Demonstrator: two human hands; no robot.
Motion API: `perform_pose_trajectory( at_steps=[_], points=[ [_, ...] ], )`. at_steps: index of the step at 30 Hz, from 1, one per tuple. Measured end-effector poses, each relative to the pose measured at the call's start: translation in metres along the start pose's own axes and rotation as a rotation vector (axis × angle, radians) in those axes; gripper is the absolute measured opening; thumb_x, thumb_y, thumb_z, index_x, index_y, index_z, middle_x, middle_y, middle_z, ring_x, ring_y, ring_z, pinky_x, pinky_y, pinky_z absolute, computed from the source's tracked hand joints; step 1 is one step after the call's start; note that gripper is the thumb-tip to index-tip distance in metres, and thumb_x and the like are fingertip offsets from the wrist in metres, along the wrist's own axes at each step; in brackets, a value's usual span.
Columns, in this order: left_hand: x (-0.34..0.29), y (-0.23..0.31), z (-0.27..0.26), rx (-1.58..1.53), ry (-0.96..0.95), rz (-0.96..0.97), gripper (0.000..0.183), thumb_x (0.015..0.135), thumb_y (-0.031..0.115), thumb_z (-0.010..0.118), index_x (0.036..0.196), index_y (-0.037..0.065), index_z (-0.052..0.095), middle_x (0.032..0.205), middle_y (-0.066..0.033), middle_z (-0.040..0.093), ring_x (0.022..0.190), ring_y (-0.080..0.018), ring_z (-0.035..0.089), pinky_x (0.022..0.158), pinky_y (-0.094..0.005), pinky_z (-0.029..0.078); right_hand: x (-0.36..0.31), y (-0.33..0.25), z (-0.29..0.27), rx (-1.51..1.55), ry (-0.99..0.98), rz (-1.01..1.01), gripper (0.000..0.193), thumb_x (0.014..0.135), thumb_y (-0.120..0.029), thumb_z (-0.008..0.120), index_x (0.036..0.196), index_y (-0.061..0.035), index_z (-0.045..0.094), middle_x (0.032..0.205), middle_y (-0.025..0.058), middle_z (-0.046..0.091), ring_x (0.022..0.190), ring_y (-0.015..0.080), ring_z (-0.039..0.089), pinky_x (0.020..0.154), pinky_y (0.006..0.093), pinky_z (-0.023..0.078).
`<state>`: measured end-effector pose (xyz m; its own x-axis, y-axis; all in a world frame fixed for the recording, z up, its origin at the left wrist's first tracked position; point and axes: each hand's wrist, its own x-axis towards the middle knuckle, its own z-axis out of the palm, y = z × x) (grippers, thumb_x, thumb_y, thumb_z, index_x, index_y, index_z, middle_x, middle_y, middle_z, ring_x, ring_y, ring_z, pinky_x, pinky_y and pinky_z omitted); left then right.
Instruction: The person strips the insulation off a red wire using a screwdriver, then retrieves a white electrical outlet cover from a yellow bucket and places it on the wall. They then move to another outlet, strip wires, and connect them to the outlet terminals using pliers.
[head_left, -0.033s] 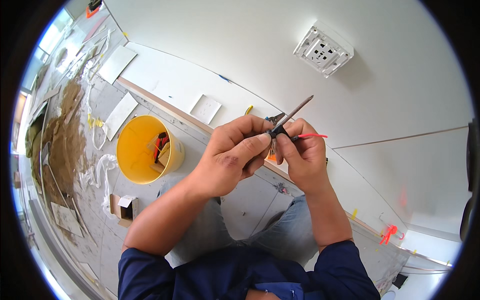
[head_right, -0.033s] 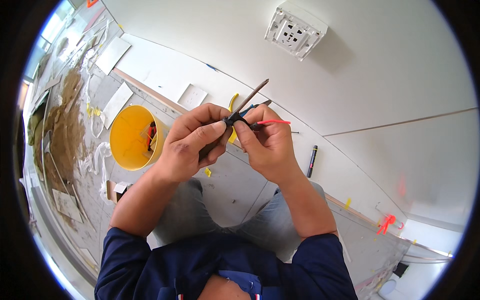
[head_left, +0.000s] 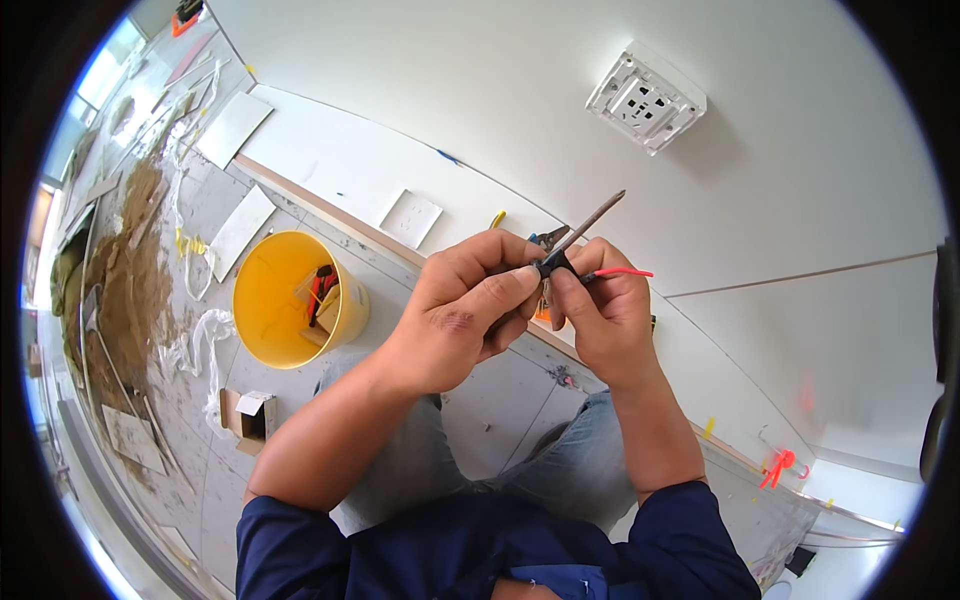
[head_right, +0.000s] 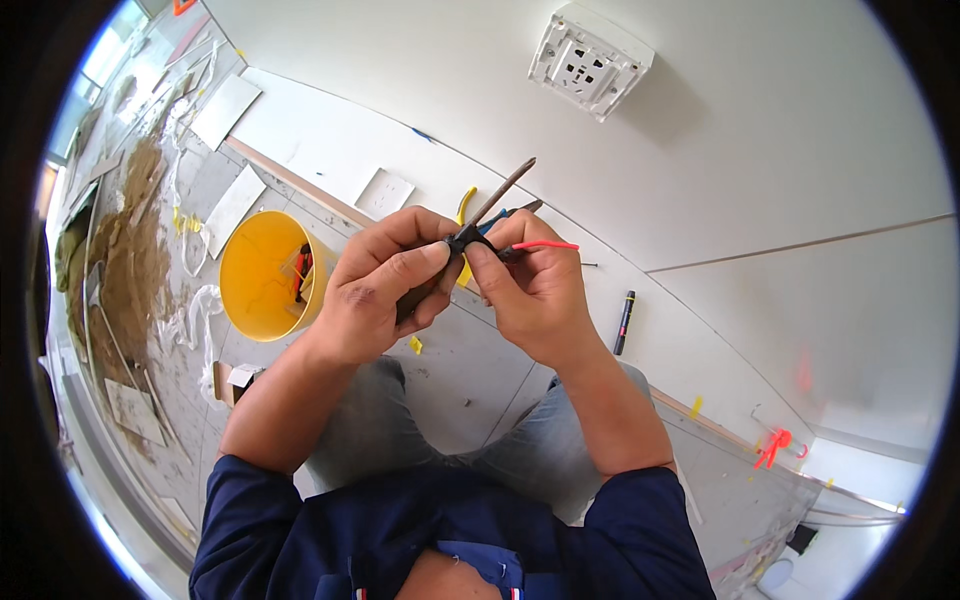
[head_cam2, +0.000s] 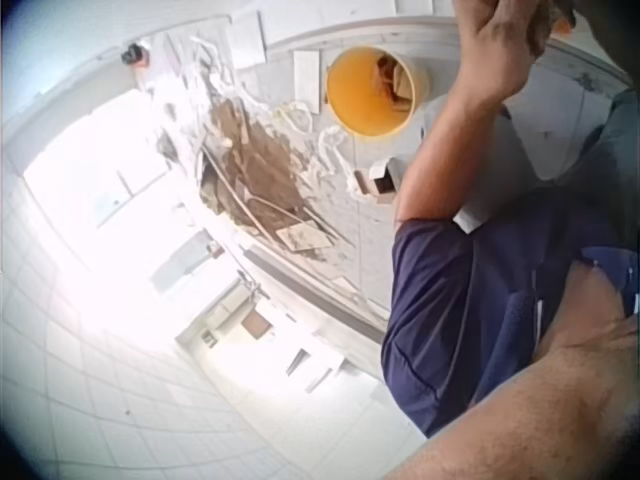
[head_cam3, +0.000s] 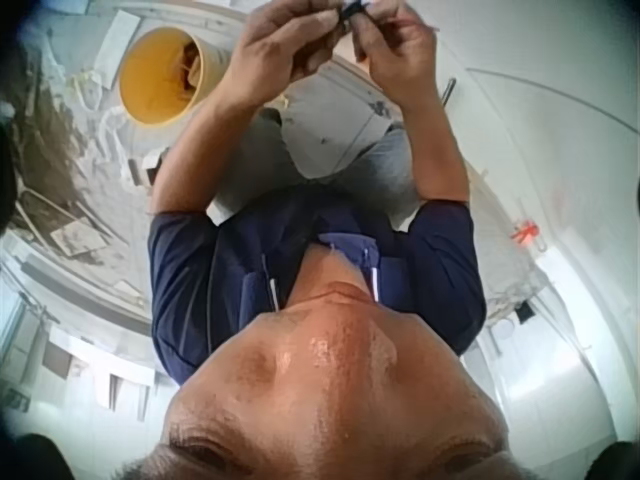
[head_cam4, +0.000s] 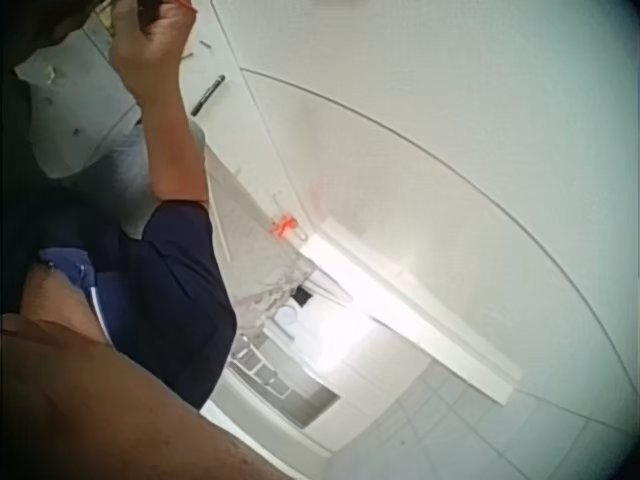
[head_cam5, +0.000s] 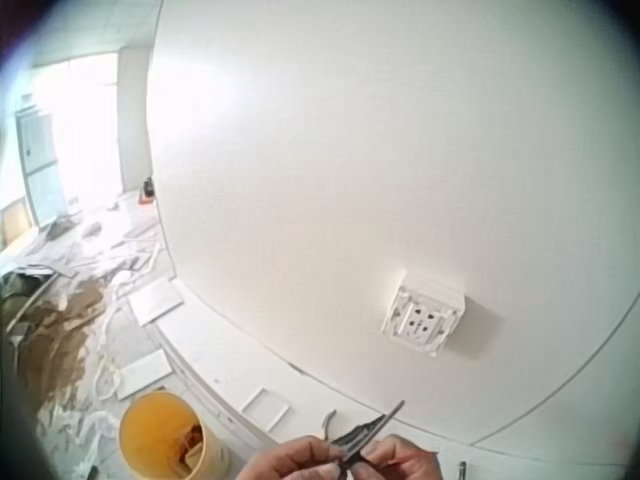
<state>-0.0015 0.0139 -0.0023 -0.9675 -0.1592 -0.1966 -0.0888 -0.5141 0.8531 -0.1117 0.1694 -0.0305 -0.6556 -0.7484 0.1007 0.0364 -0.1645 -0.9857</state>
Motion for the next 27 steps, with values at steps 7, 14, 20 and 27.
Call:
perform_pose_trajectory(
  at_steps=[7,14,20,27],
  points=[
    [-0.001,0.001,0.001,-0.054,-0.047,0.052,0.015,0.104,0.017,0.051,0.106,0.002,0.053,0.068,-0.0029,0.055,0.047,-0.0049,0.043,0.043,-0.0193,0.031,0.0,-0.006,-0.001,0.053,-0.05,0.013,0.01,0.099,-0.002,0.064,0.094,-0.0049,0.056,0.083,0.0002,0.059,0.067,0.004,0.054,0.058,0.0217,0.044],
    [0.002,-0.007,-0.003,0.062,-0.121,0.12,0.02,0.104,0.022,0.059,0.102,0.004,0.051,0.067,-0.0032,0.055,0.048,-0.0042,0.041,0.044,-0.0212,0.032,-0.002,-0.012,-0.004,0.011,-0.071,0.002,0.01,0.098,-0.001,0.066,0.095,-0.0037,0.056,0.09,0.0036,0.06,0.07,0.0056,0.056,0.059,0.0223,0.045],
    [-0.001,-0.004,0.002,0.214,-0.128,0.106,0.022,0.104,0.022,0.052,0.097,0.001,0.057,0.068,-0.0044,0.061,0.049,-0.0047,0.046,0.047,-0.0218,0.038,-0.002,-0.019,-0.003,0.076,-0.079,-0.014,0.01,0.097,0.001,0.065,0.099,-0.0031,0.056,0.095,0.0046,0.062,0.073,0.0069,0.057,0.061,0.0232,0.047],
    [-0.005,-0.001,0.001,0.244,-0.183,0.052,0.024,0.105,0.023,0.05,0.098,0.002,0.06,0.071,-0.0026,0.061,0.053,-0.0053,0.051,0.049,-0.021,0.04,-0.003,-0.042,-0.005,-0.029,-0.132,0.045,0.01,0.097,0.005,0.064,0.105,0.0004,0.063,0.098,0.0065,0.069,0.085,0.0087,0.067,0.073,0.0244,0.055]
  ],
)
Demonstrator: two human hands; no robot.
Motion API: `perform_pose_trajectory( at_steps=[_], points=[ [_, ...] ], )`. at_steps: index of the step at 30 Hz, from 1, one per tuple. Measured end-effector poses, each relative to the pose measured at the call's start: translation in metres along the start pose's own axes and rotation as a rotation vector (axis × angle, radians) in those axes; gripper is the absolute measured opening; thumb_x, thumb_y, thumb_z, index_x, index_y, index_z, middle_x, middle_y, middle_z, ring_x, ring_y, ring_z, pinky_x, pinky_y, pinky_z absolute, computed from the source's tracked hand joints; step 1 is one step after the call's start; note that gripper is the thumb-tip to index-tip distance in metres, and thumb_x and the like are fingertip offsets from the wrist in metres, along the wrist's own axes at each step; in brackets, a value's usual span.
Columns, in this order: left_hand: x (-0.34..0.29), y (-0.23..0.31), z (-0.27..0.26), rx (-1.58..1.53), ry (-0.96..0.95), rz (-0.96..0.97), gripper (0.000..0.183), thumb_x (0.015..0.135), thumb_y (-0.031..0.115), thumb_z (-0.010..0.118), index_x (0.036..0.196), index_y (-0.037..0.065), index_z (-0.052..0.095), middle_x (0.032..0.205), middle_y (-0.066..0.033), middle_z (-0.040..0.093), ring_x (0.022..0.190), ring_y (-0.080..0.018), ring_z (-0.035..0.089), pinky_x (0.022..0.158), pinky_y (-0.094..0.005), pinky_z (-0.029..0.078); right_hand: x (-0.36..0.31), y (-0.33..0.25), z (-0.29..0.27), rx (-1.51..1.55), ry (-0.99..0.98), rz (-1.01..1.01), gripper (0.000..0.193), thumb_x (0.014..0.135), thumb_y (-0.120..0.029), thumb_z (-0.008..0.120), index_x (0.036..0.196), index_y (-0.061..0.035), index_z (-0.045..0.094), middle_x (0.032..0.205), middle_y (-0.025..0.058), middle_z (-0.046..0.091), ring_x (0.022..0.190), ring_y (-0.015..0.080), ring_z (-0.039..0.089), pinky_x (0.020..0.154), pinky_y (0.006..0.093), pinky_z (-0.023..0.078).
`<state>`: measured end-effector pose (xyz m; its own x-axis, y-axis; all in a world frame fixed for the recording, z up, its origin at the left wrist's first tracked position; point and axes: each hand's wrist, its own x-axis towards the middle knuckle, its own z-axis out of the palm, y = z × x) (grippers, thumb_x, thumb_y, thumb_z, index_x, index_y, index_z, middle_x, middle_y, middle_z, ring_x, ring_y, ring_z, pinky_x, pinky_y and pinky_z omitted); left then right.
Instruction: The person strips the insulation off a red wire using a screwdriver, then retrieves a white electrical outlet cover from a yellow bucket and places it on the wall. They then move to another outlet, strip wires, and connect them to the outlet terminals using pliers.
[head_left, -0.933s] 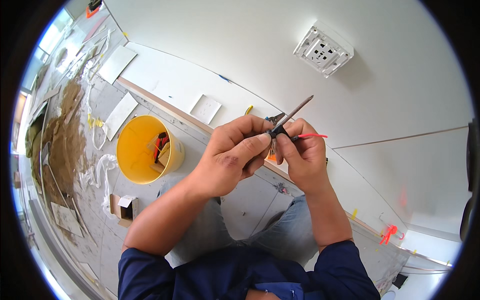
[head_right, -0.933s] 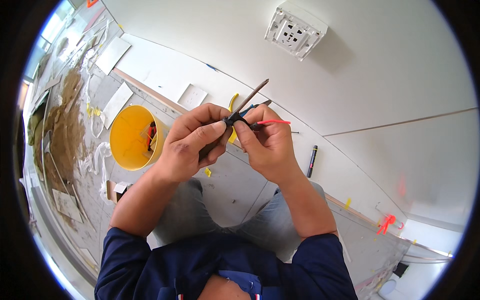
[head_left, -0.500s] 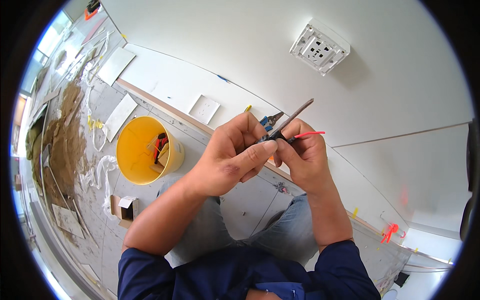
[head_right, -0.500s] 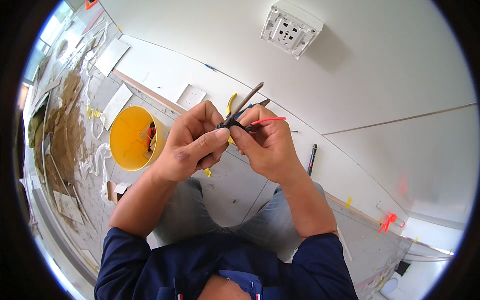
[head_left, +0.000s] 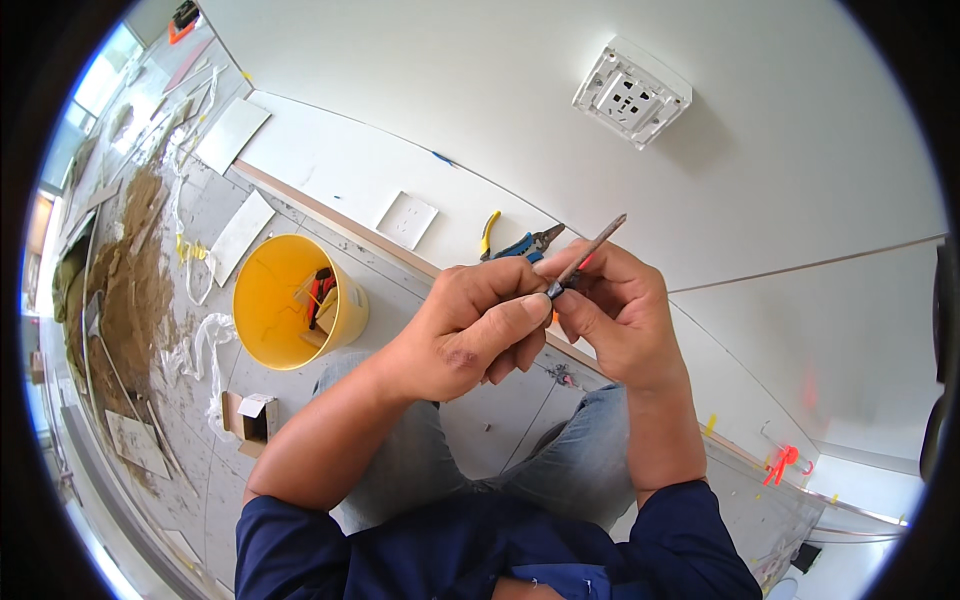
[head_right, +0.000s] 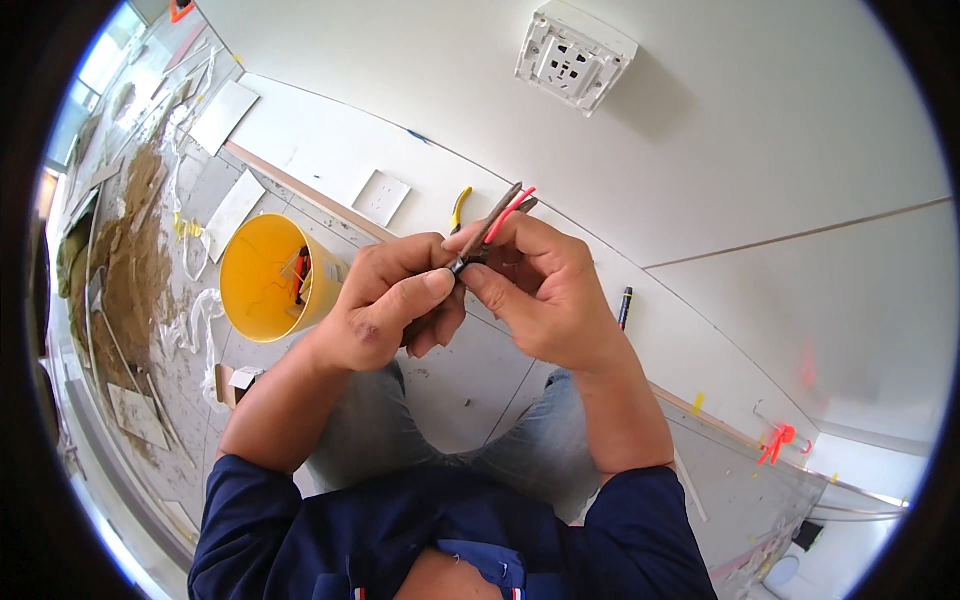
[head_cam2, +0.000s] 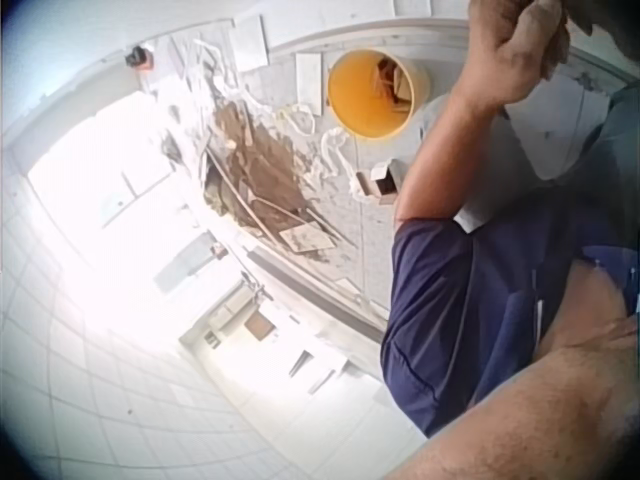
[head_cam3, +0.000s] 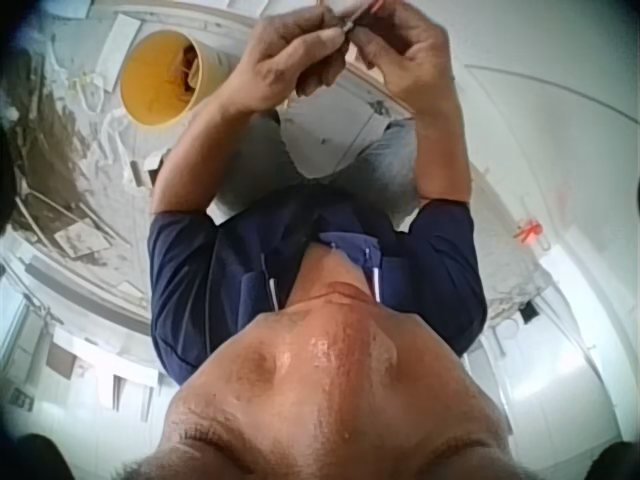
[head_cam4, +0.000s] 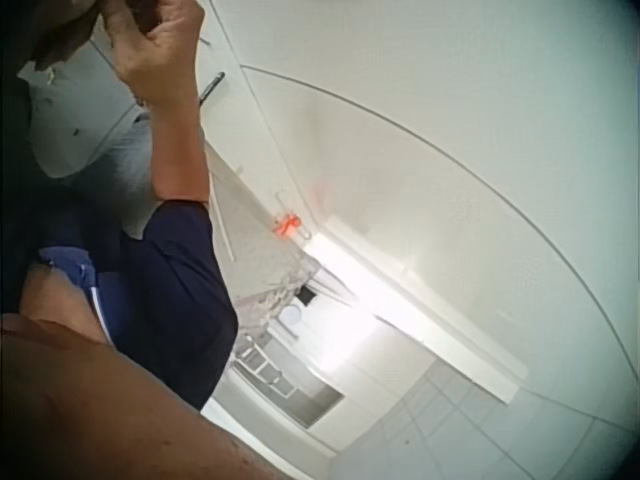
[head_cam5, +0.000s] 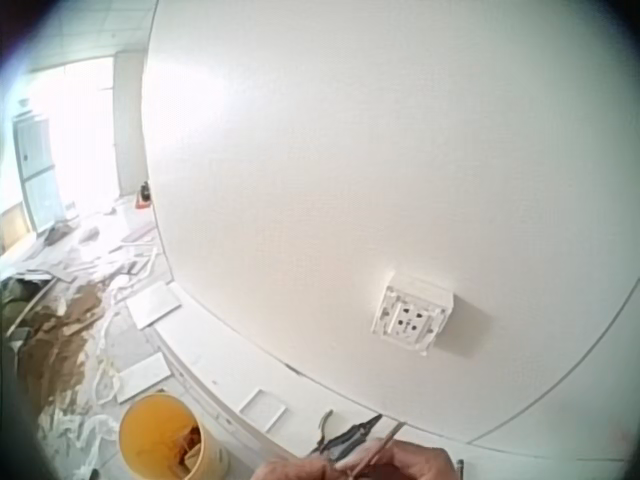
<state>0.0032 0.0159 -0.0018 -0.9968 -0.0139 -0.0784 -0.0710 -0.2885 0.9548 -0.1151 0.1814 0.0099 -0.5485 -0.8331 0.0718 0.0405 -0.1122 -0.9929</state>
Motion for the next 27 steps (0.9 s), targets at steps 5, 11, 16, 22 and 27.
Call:
perform_pose_trajectory(
  at_steps=[5,11,16,22,27],
  points=[
    [0.01,-0.018,0.007,0.093,0.073,0.194,0.035,0.11,0.032,0.048,0.097,0.002,0.06,0.071,0.0008,0.054,0.061,-0.0051,0.048,0.055,-0.0211,0.039,-0.003,0.013,-0.009,-0.128,0.04,-0.122,0.006,0.096,0.005,0.065,0.101,0.0014,0.063,0.099,0.0077,0.07,0.088,0.0111,0.069,0.076,0.0259,0.057],
    [0.007,-0.017,0.009,0.15,0.145,0.151,0.04,0.111,0.036,0.045,0.094,0.002,0.059,0.069,0.0023,0.048,0.06,-0.0047,0.039,0.054,-0.0225,0.032,-0.001,0.014,0.003,-0.055,0.095,-0.154,0.006,0.096,0.005,0.066,0.1,0.0003,0.064,0.097,0.0059,0.067,0.077,0.0077,0.064,0.067,0.0234,0.053],
    [0.004,-0.013,0.017,-0.085,0.104,0.126,0.042,0.111,0.037,0.043,0.091,0.003,0.058,0.068,0.001,0.047,0.058,-0.0058,0.038,0.052,-0.0232,0.031,0.0,0.013,0.003,0.049,0.066,-0.132,0.005,0.096,0.003,0.067,0.098,0.0002,0.063,0.096,0.0058,0.064,0.071,0.0069,0.058,0.059,0.0228,0.049],
    [0.004,-0.011,0.023,-0.293,0.088,0.058,0.045,0.111,0.039,0.043,0.086,0.003,0.054,0.065,-0.0015,0.045,0.055,-0.0089,0.039,0.051,-0.0245,0.031,-0.003,0.014,-0.001,0.09,0.047,-0.139,0.006,0.096,0.003,0.067,0.096,0.0004,0.061,0.097,0.0067,0.063,0.07,0.0076,0.058,0.059,0.0225,0.049],
    [0.003,-0.015,0.019,-0.35,0.032,0.029,0.049,0.11,0.042,0.04,0.079,0.005,0.049,0.063,-0.0023,0.044,0.052,-0.0103,0.037,0.05,-0.0252,0.032,-0.002,0.014,0.0,0.172,0.032,-0.122,0.008,0.096,0.003,0.067,0.095,0.0,0.06,0.096,0.0072,0.062,0.07,0.0072,0.056,0.059,0.0226,0.049]
  ],
)
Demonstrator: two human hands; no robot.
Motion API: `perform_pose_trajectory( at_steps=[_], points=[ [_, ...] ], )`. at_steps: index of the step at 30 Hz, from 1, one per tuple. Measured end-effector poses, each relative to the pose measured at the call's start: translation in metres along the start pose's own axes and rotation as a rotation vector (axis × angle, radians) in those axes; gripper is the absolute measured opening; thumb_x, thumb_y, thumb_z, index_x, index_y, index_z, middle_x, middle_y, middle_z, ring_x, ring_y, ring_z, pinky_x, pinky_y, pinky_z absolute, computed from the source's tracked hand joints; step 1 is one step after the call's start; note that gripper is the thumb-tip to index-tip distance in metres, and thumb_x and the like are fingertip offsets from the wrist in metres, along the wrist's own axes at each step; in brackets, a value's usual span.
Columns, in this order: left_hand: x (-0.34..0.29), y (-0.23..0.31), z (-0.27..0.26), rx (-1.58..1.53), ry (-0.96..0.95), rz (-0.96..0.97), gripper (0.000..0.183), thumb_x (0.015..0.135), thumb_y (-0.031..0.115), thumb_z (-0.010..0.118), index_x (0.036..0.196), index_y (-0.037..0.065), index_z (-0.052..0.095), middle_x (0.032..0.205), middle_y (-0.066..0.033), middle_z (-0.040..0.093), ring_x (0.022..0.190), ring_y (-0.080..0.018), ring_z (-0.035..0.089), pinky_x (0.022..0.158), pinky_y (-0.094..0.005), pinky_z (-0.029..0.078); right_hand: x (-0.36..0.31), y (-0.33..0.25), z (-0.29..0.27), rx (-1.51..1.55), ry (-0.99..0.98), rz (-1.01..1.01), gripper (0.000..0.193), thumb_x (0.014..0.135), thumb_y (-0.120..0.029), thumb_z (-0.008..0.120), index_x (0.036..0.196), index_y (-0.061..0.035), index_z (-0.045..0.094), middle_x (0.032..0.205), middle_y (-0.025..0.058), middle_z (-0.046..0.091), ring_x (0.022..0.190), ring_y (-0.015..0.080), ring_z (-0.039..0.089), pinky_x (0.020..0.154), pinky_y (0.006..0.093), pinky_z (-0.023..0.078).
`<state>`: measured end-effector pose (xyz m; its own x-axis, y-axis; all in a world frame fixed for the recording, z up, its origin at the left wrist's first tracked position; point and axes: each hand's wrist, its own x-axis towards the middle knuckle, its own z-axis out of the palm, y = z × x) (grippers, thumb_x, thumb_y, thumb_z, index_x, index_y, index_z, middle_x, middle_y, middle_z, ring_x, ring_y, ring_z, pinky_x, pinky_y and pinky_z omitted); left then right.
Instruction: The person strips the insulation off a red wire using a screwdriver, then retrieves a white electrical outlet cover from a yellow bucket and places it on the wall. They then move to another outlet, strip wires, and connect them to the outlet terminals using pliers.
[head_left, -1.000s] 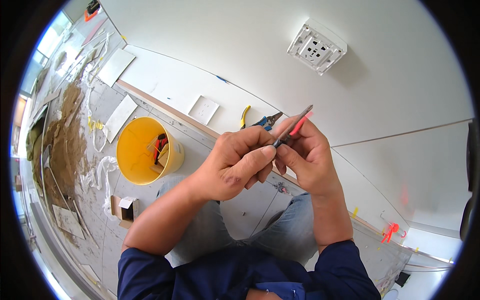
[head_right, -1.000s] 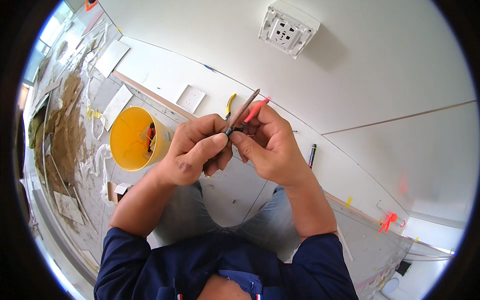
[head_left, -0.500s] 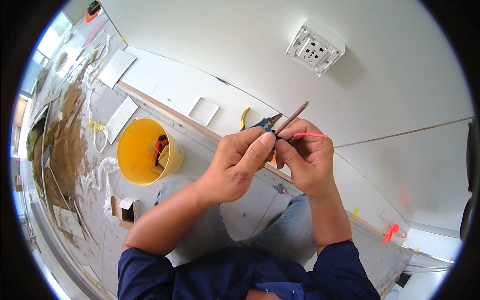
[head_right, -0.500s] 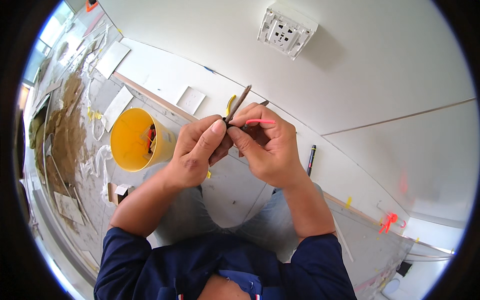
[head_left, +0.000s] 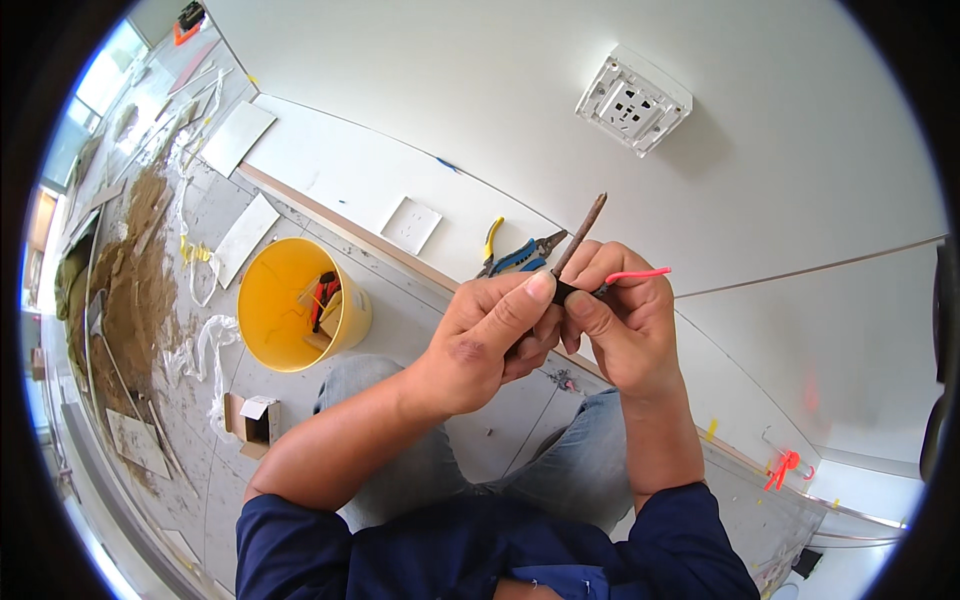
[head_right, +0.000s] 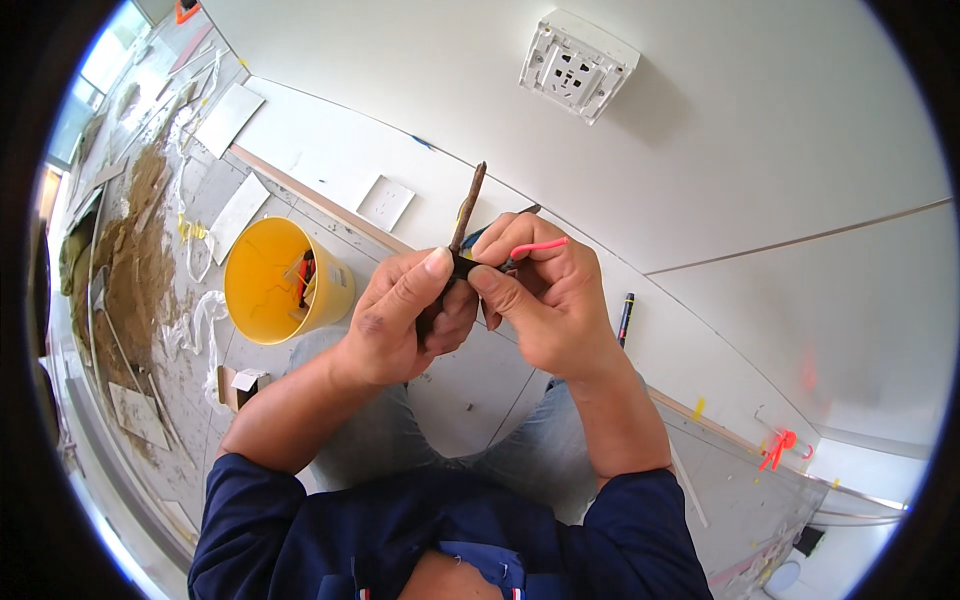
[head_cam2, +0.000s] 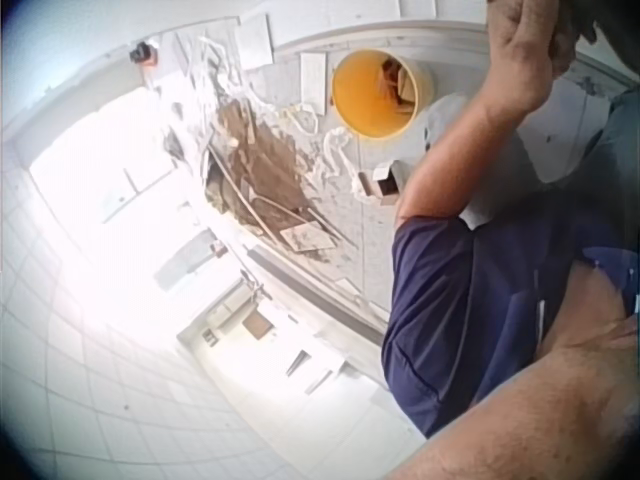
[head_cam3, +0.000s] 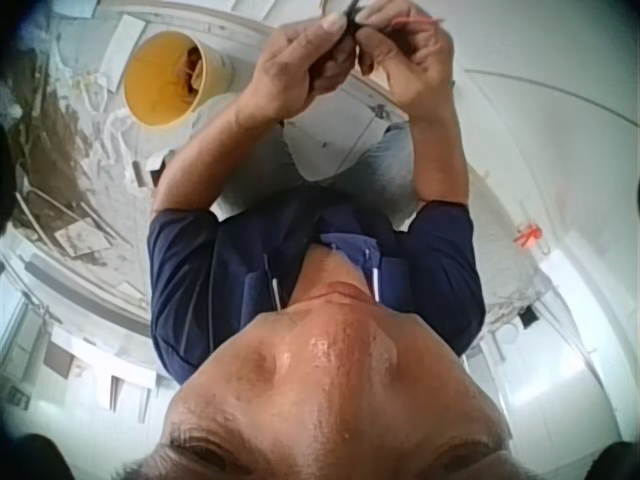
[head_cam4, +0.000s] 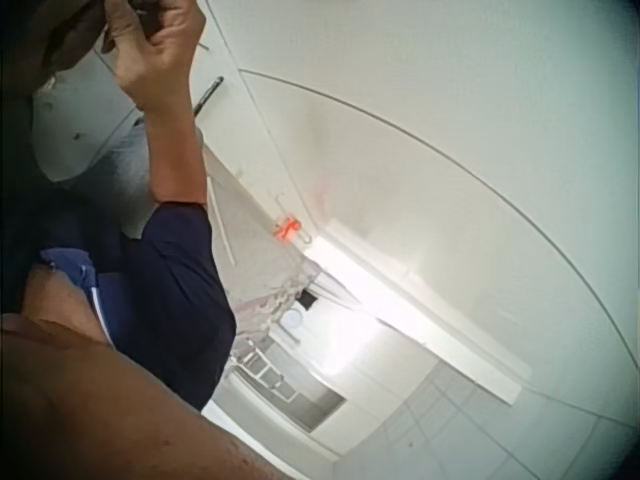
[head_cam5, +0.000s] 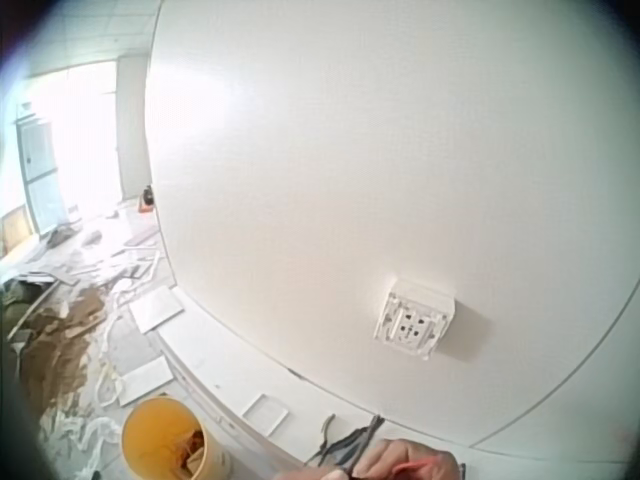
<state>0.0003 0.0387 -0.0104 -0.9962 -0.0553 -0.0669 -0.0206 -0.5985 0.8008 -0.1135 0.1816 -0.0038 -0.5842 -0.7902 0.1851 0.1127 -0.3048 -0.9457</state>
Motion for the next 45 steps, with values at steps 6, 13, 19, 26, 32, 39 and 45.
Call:
perform_pose_trajectory(
  at_steps=[6,13,19,26,32,39,45],
  points=[
    [-0.001,0.005,0.006,-0.076,0.011,-0.036,0.052,0.109,0.046,0.04,0.074,0.008,0.044,0.061,-0.0018,0.041,0.05,-0.0102,0.035,0.048,-0.0256,0.03,0.0,0.001,-0.002,-0.091,-0.024,-0.08,0.01,0.096,0.002,0.068,0.095,-0.001,0.059,0.095,0.0066,0.06,0.078,0.0081,0.05,0.066,0.0222,0.042],
    [-0.003,0.003,0.004,-0.105,-0.031,-0.018,0.054,0.108,0.051,0.04,0.073,0.009,0.041,0.06,-0.001,0.039,0.048,-0.0099,0.033,0.045,-0.0256,0.029,0.0,0.0,0.0,-0.056,-0.014,-0.07,0.01,0.096,0.001,0.069,0.095,-0.0018,0.059,0.097,0.0058,0.057,0.08,0.0079,0.047,0.068,0.0224,0.039],
    [-0.003,0.003,-0.001,-0.225,-0.134,-0.113,0.055,0.108,0.052,0.039,0.071,0.011,0.04,0.058,-0.0002,0.037,0.047,-0.0098,0.031,0.043,-0.0258,0.028,0.006,0.0,0.0,0.002,-0.049,0.008,0.009,0.097,0.001,0.068,0.097,-0.0031,0.06,0.1,0.0071,0.057,0.084,0.0093,0.052,0.073,0.024,0.044],
    [0.0,-0.006,-0.016,-0.626,-0.477,-0.343,0.058,0.107,0.055,0.036,0.071,0.01,0.041,0.058,-0.0021,0.039,0.047,-0.0111,0.032,0.041,-0.0263,0.027,0.017,0.001,0.009,-0.086,-0.156,-0.143,0.014,0.095,0.006,0.063,0.095,-0.0052,0.056,0.117,0.0168,0.062,0.102,0.0167,0.062,0.09,0.0317,0.051],
    [0.001,-0.004,-0.018,-0.637,-0.552,-0.23,0.046,0.103,0.042,0.048,0.075,0.006,0.046,0.059,-0.0051,0.043,0.046,-0.0122,0.037,0.04,-0.0268,0.031,0.006,0.001,0.013,0.03,-0.115,-0.081,0.015,0.094,0.008,0.063,0.095,-0.0044,0.055,0.112,0.0163,0.064,0.099,0.0153,0.064,0.088,0.0309,0.054],
    [-0.001,0.0,-0.017,-0.49,-0.326,-0.207,0.033,0.098,0.034,0.06,0.09,0.002,0.053,0.065,-0.0076,0.05,0.053,-0.0151,0.048,0.048,-0.0279,0.04,0.009,0.0,0.014,0.006,-0.036,-0.111,0.016,0.093,0.01,0.064,0.094,-0.0026,0.053,0.11,0.0161,0.064,0.093,0.0134,0.063,0.081,0.0285,0.054],
    [0.003,-0.014,-0.003,0.458,0.185,0.29,0.036,0.111,0.03,0.048,0.101,-0.002,0.059,0.076,-0.0052,0.056,0.065,-0.0149,0.049,0.068,-0.0289,0.044,0.009,0.005,0.015,-0.243,0.091,-0.255,0.015,0.094,0.011,0.063,0.095,-0.0008,0.054,0.107,0.0149,0.062,0.091,0.013,0.062,0.079,0.0263,0.054]
  ],
)
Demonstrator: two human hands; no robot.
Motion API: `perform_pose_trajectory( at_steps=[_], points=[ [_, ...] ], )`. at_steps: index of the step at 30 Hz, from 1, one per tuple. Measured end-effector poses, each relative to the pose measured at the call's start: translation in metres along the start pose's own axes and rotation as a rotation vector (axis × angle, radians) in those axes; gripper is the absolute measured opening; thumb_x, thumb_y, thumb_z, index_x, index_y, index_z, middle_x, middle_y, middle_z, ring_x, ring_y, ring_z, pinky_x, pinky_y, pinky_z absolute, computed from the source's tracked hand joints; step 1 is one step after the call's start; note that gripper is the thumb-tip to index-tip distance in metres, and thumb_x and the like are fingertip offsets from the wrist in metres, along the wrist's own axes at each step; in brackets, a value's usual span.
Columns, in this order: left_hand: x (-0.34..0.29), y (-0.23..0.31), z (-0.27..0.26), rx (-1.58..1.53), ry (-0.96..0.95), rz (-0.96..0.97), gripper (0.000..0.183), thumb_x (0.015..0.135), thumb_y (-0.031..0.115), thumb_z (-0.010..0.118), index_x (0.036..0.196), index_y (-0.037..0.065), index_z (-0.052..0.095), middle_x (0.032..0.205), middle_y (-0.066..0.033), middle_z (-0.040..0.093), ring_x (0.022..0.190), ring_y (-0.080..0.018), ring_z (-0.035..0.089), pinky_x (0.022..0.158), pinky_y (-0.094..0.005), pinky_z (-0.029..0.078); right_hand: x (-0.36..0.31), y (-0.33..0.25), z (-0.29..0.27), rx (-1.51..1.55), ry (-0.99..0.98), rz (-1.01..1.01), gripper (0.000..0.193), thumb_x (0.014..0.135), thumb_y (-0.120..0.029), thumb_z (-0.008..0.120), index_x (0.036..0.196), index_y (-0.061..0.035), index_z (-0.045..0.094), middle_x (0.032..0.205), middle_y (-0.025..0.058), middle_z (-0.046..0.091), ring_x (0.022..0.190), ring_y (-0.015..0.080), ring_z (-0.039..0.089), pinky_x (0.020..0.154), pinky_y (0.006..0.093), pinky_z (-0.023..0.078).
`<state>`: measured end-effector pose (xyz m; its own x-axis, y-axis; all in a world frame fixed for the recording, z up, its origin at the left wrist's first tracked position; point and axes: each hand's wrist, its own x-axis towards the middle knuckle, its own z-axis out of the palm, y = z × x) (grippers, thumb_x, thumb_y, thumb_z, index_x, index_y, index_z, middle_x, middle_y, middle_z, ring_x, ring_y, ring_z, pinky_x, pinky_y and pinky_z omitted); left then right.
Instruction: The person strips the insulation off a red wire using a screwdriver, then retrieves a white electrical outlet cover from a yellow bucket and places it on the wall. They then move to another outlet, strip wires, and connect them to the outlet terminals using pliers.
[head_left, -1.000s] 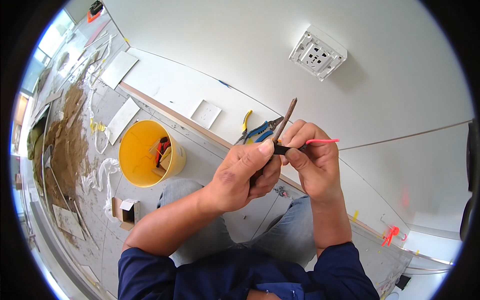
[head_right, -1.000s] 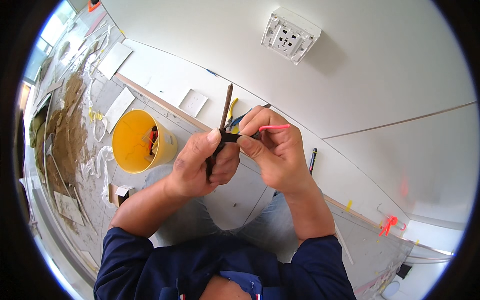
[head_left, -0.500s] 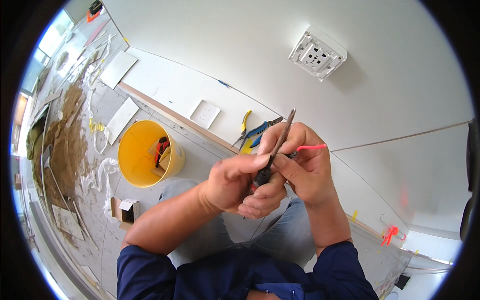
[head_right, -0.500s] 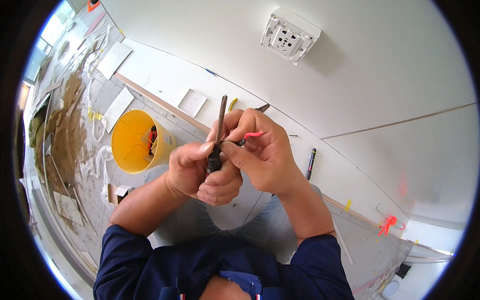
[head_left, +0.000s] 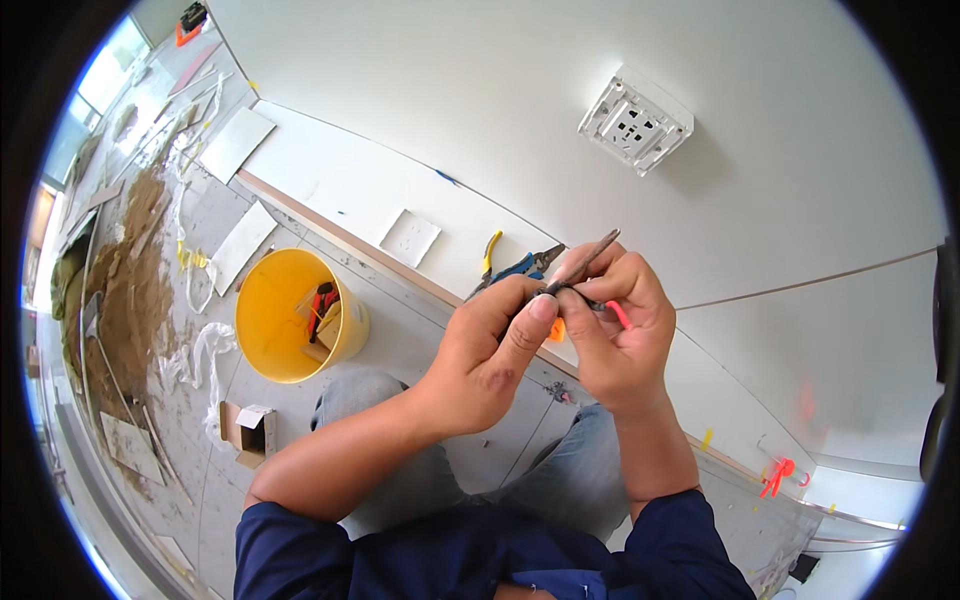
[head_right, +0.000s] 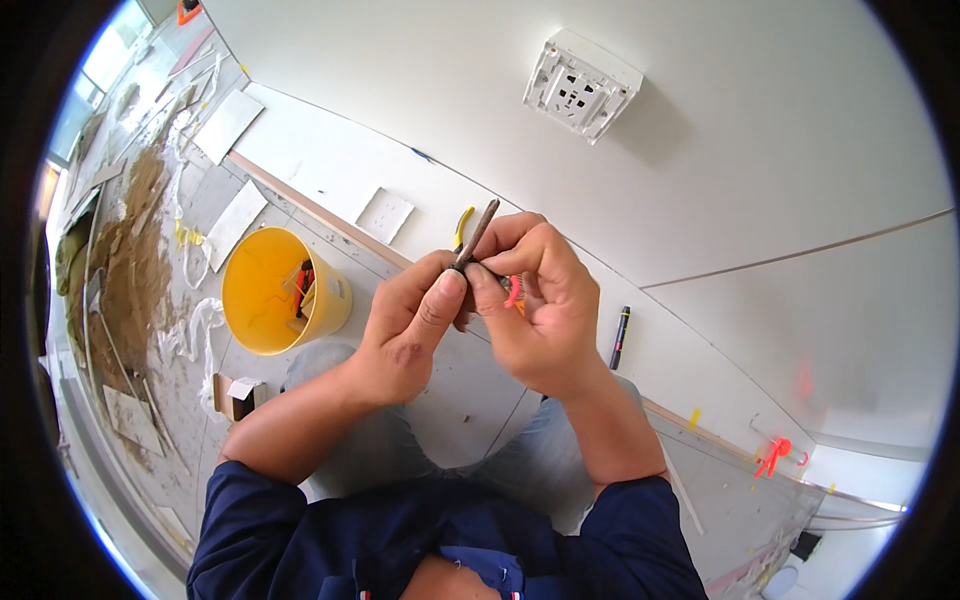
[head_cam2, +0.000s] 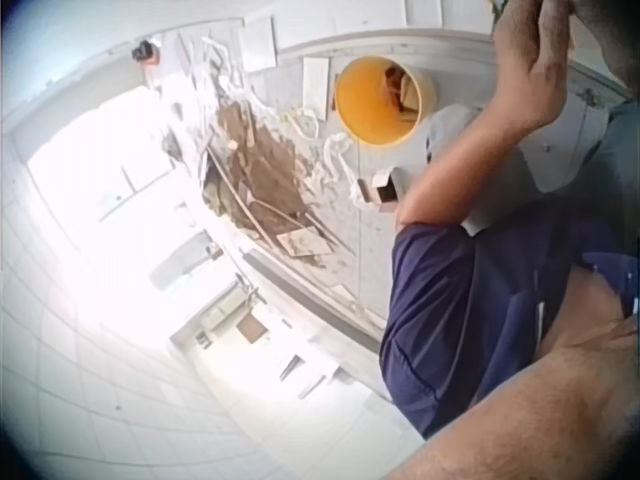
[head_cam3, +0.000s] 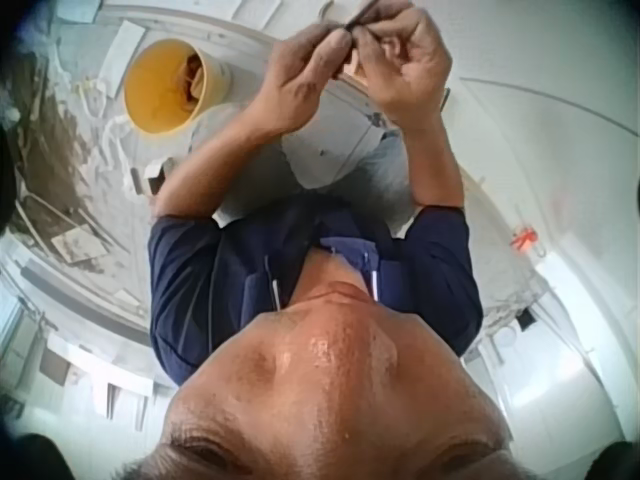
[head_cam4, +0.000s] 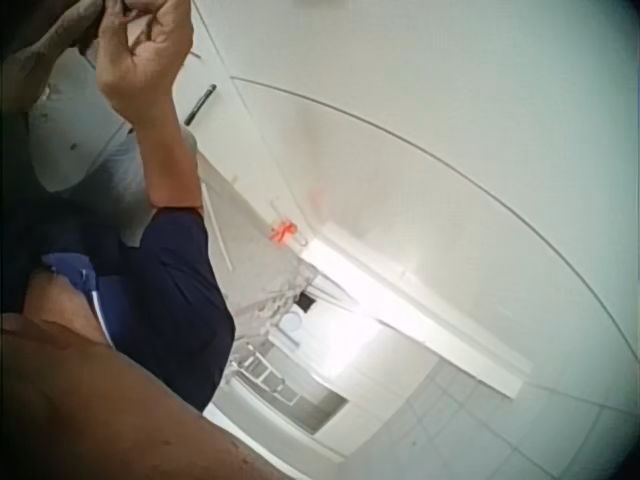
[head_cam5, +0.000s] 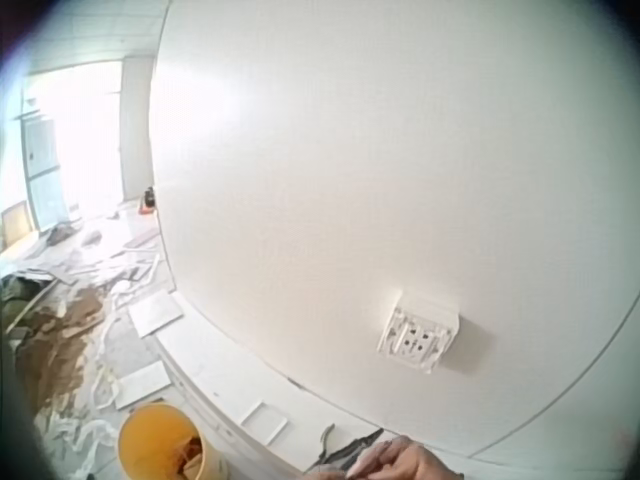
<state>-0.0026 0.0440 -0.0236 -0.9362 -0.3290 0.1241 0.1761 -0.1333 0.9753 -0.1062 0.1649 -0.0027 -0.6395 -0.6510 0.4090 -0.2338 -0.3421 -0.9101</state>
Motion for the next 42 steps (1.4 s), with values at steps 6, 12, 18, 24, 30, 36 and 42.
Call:
perform_pose_trajectory(
  at_steps=[6,12,18,24,30,36,42],
  points=[
    [-0.004,0.019,0.0,-0.132,-0.07,-0.191,0.054,0.109,0.046,0.039,0.076,0.005,0.05,0.061,-0.001,0.044,0.053,-0.0087,0.037,0.05,-0.0258,0.031,0.004,0.0,-0.009,0.042,-0.079,0.062,0.018,0.089,0.01,0.072,0.094,-0.0006,0.058,0.102,0.0143,0.065,0.092,0.0139,0.063,0.082,0.0271,0.054],
    [0.001,0.013,-0.019,-0.778,-0.619,-0.592,0.061,0.105,0.055,0.039,0.067,0.008,0.045,0.054,-0.001,0.04,0.044,-0.0103,0.034,0.043,-0.0254,0.029,0.012,0.001,-0.017,0.296,-0.253,0.053,0.024,0.085,0.007,0.078,0.09,-0.0029,0.057,0.099,0.0157,0.066,0.092,0.017,0.066,0.084,0.0309,0.055],
    [0.006,0.004,-0.015,-0.697,-0.472,-0.461,0.057,0.104,0.053,0.041,0.081,0.003,0.055,0.055,-0.0036,0.047,0.042,-0.012,0.038,0.042,-0.0269,0.033,0.008,-0.008,-0.014,0.167,-0.11,0.061,0.026,0.086,0.016,0.07,0.089,-0.0031,0.053,0.1,0.0149,0.065,0.091,0.0153,0.064,0.084,0.0306,0.055],
    [0.0,-0.004,0.004,0.197,0.13,0.189,0.015,0.103,0.014,0.06,0.105,-0.001,0.059,0.068,-0.0061,0.054,0.062,-0.0117,0.046,0.059,-0.0277,0.039,0.008,-0.003,-0.012,-0.06,-0.022,-0.036,0.025,0.087,0.017,0.069,0.09,-0.0026,0.053,0.101,0.0133,0.064,0.094,0.0152,0.065,0.084,0.0295,0.055],
    [-0.007,0.01,-0.009,-0.004,-0.057,-0.057,0.017,0.097,0.016,0.057,0.091,0.001,0.062,0.069,-0.0022,0.052,0.067,-0.0106,0.045,0.061,-0.0283,0.038,0.008,-0.005,-0.016,0.231,-0.153,0.157,0.023,0.087,0.014,0.073,0.092,-0.0021,0.057,0.1,0.0144,0.068,0.096,0.0164,0.067,0.086,0.0299,0.057],
    [0.0,0.014,-0.021,-0.363,-0.404,-0.291,0.014,0.088,0.016,0.056,0.079,0.004,0.055,0.063,0.0028,0.047,0.053,-0.0059,0.04,0.05,-0.0244,0.03,0.011,-0.013,-0.016,0.271,-0.161,0.277,0.02,0.088,0.007,0.075,0.104,0.0007,0.063,0.097,0.0117,0.07,0.091,0.0148,0.068,0.082,0.0288,0.057],
    [0.006,0.006,-0.027,-0.624,-0.618,-0.332,0.017,0.092,0.017,0.06,0.082,0.006,0.056,0.065,-0.0003,0.053,0.056,-0.0058,0.047,0.051,-0.0235,0.034,0.008,-0.018,-0.019,0.198,-0.221,0.245,0.011,0.092,0.008,0.071,0.102,0.0034,0.07,0.099,0.0083,0.072,0.09,0.0122,0.068,0.083,0.0265,0.056]
  ],
)
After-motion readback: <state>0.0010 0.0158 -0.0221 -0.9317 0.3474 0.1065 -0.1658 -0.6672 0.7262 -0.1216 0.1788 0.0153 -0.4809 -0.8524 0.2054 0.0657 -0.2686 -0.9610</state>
